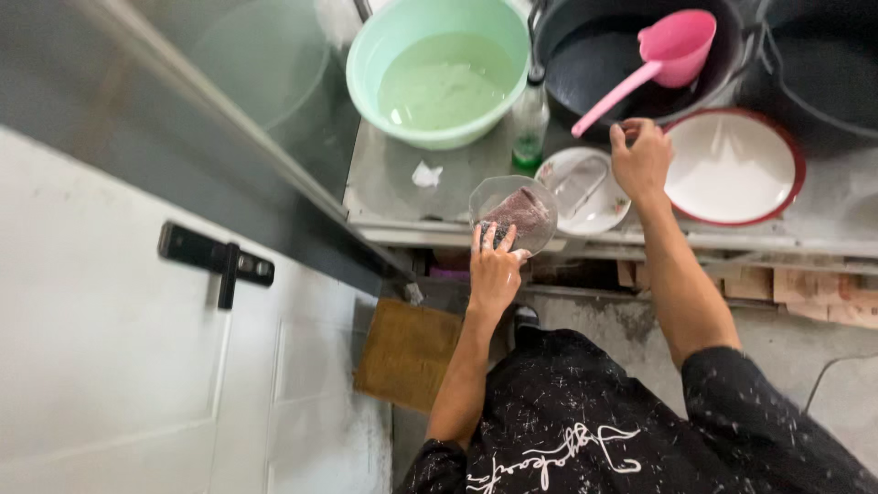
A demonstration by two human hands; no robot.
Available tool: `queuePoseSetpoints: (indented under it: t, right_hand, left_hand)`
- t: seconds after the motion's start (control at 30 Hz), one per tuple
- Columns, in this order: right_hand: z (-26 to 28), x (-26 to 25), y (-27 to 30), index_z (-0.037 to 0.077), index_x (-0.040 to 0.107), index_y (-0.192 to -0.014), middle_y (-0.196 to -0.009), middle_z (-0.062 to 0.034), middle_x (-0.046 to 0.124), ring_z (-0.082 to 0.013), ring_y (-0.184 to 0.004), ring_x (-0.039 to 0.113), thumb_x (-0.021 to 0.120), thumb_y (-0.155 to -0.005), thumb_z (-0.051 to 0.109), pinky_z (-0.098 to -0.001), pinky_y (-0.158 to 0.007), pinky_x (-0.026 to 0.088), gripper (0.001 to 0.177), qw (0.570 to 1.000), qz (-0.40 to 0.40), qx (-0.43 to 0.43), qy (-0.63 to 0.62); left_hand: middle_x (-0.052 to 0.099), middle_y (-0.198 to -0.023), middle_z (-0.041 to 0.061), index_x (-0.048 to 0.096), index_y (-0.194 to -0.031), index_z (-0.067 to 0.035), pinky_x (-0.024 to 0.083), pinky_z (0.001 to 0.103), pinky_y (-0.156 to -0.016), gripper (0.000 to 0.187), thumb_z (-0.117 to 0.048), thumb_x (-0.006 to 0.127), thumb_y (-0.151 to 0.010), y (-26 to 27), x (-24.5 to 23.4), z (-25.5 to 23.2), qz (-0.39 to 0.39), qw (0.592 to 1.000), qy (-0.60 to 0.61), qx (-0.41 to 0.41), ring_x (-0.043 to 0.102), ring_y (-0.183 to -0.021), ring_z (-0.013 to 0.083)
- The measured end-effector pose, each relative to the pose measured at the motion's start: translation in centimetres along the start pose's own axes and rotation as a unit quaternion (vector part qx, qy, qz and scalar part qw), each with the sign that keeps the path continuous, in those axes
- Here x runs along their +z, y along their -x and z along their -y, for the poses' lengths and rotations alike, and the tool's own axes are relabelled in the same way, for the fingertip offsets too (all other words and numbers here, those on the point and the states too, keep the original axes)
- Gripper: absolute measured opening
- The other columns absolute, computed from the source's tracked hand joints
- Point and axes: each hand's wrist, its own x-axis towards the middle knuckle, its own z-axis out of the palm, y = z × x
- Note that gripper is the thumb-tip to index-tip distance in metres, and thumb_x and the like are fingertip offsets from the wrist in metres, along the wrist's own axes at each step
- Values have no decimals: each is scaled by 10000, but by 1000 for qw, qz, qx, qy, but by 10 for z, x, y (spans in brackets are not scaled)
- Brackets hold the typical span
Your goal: The person cleans a glass by applying dish soap from a green bottle and scrubbing both the inside and outside surfaces with a sponge.
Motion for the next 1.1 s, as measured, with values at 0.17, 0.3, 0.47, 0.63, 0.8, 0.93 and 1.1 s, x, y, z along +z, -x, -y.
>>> queuePoseSetpoints:
  t: [0.17,0.3,0.47,0.63,0.8,0.93,1.1]
  right_hand:
    - [-2,24,-94,-22,747,-1111,-1080,-277,712,-528,-1163,538,629,-1028,633,-622,-1061,270,671,966,15,-19,259]
    - [-1,34,-121,-15,733,-1049,-1048,-319,681,-569,-1157,521,699,-901,583,-631,-1048,241,617,953,122,78,267]
    - [-14,37,-134,-15,643,-1158,-1105,-280,680,-483,-1075,649,675,-823,296,-572,-968,444,458,958,131,178,184]
    - [-20,30,-134,20,655,-1199,-1103,-327,679,-517,-1042,652,561,-937,171,-569,-905,522,316,960,116,144,211]
    - [-9,19,-131,68,699,-1169,-1043,-272,711,-460,-966,669,608,-865,113,-538,-846,538,321,940,242,73,229]
    - [-9,-2,-125,-7,669,-1163,-863,-182,697,-236,-690,635,669,-901,99,-384,-629,529,283,953,254,161,-21]
    - [-21,-34,-121,1,608,-896,-714,-6,525,-72,-531,465,642,-955,47,-234,-463,349,82,854,210,295,-374]
  left_hand:
    - [643,-1396,147,833,-953,-165,232,527,-1251,181,-208,659,-924,-67,-2,4,8,1000,-10,19,514,-1368,396]
    - [652,-1389,142,841,-942,-187,237,530,-1252,208,-138,654,-864,-91,2,2,35,999,2,39,520,-1364,397]
    - [649,-1386,153,833,-942,-161,236,532,-1241,188,-168,653,-884,-117,12,6,68,995,22,74,522,-1346,408]
    - [648,-1389,155,836,-965,-181,241,527,-1247,215,-154,640,-880,-136,21,5,89,990,42,103,526,-1344,396]
    - [640,-1394,157,833,-944,-194,227,516,-1244,208,-161,635,-888,-147,26,-3,93,987,58,119,508,-1378,395]
    - [639,-1402,157,824,-950,-175,221,510,-1256,175,-174,653,-913,-153,27,-5,89,985,67,132,506,-1385,387]
    - [636,-1396,164,825,-961,-181,216,521,-1252,169,-137,681,-885,-168,25,-6,72,982,82,152,506,-1385,367]
